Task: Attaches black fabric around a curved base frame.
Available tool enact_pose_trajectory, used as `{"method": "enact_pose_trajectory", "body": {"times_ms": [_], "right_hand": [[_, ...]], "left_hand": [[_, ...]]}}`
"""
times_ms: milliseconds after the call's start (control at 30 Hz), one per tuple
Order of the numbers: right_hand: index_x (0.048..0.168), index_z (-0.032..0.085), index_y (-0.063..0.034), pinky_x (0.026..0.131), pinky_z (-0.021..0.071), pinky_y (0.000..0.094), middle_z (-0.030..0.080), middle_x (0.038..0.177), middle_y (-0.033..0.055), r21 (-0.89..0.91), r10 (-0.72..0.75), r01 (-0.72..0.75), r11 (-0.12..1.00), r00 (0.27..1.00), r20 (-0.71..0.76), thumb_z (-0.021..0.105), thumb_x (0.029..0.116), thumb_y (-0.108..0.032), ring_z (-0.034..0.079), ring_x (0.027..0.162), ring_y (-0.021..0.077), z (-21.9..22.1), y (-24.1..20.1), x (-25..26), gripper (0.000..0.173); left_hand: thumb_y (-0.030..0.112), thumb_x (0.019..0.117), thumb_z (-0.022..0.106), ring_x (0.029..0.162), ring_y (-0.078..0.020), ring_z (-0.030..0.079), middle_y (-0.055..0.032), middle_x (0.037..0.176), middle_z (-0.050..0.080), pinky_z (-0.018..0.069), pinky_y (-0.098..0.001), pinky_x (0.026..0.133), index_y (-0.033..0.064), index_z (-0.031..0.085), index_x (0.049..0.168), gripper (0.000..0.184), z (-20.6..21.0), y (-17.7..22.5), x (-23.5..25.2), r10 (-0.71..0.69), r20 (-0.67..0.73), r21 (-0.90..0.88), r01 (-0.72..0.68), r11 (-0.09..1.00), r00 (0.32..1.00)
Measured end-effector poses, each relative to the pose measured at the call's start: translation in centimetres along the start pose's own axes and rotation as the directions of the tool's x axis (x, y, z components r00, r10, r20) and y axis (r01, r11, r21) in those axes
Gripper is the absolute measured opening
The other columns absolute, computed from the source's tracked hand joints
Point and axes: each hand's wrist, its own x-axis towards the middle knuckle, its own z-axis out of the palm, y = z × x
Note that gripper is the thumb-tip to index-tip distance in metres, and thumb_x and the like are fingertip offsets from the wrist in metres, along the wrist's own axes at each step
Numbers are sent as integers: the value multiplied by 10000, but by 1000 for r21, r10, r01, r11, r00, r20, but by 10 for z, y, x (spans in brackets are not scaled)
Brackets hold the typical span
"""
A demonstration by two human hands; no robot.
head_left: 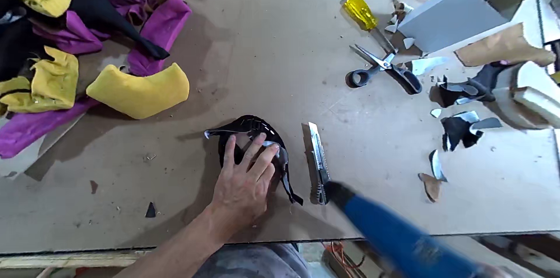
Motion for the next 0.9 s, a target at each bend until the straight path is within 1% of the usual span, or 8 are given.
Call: {"method": "enact_pose_trajectory", "body": {"times_ms": [67, 133, 267, 533, 700, 800, 833, 900], "right_hand": [[1109, 727, 3, 751, 603, 481, 761, 934, 185, 56, -106, 98, 994, 977, 186, 743, 879, -273, 748, 845, 281, 7, -37, 7, 360], [1138, 743, -58, 685, 596, 500, 767, 931, 139, -14, -124, 133, 991, 958, 258, 754, 847, -275, 746, 818, 284, 24, -54, 18, 363], [1127, 759, -91, 601, 580, 499, 769, 893, 93, -143, -109, 139, 980, 974, 200, 766, 786, -299, 742, 747, 260, 46, -44, 33, 400], [1110, 758, -84, 616, 577, 453, 772, 889, 94, -93, -112, 132, 987, 975, 192, 736, 805, -294, 740, 751, 223, 54, -41, 40, 370], [1052, 771, -108, 568, 553, 468, 752, 806, 54, -123, -48, 69, 990, 985, 169, 752, 743, -302, 717, 685, 216, 55, -46, 41, 365], [1064, 739, -27, 677, 600, 477, 761, 851, 118, -48, 32, -30, 998, 999, 42, 786, 805, -287, 741, 754, 213, 37, -23, 15, 369], [1056, 712, 17, 730, 605, 472, 755, 870, 145, -14, 78, -78, 997, 997, -13, 791, 824, -287, 743, 787, 210, 32, -12, 3, 390], [1000, 690, 55, 736, 599, 456, 736, 847, 158, 2, 198, -199, 980, 973, -121, 783, 843, -288, 729, 774, 201, 25, 3, -13, 389]], "left_hand": [[199, 977, 522, 1525, -272, 343, -42, 1538, 527, 150, -739, 1194, 79, 719, 1002, 232, -1, 1, 0, -13, -3, -18, 13, 1000, 1000], [179, 982, 537, 1522, -273, 352, -57, 1530, 531, 162, -739, 1194, 81, 710, 987, 199, -1, 1, 0, -17, -8, -22, 17, 1000, 1000], [135, 907, 632, 1523, -274, 349, -67, 1532, 527, 175, -718, 1203, 90, 707, 992, 122, -3, -2, -1, -14, -8, -25, 13, 1000, 1000], [117, 928, 586, 1523, -262, 349, -50, 1534, 529, 150, -693, 1220, 96, 713, 1023, 160, -5, -3, 0, -14, 16, -34, 14, 999, 1000], [140, 870, 660, 1513, -241, 367, -49, 1509, 551, 174, -625, 1257, 83, 712, 978, 132, -10, -9, 3, -10, 15, -105, 12, 994, 1000], [349, 1039, 449, 1558, -210, 269, -15, 1586, 470, 144, -585, 1284, 113, 705, 1087, 352, -24, -26, 1, 49, 116, -249, -18, 968, 992], [452, 1027, 411, 1577, -205, 209, -12, 1623, 415, 109, -589, 1288, 125, 690, 1144, 445, -31, -31, -1, 84, 169, -294, -31, 955, 982], [547, 846, 602, 1592, -214, 143, -33, 1663, 345, 76, -618, 1276, 125, 648, 1278, 606, -39, -36, -2, 148, 225, -292, -78, 953, 963]]}}
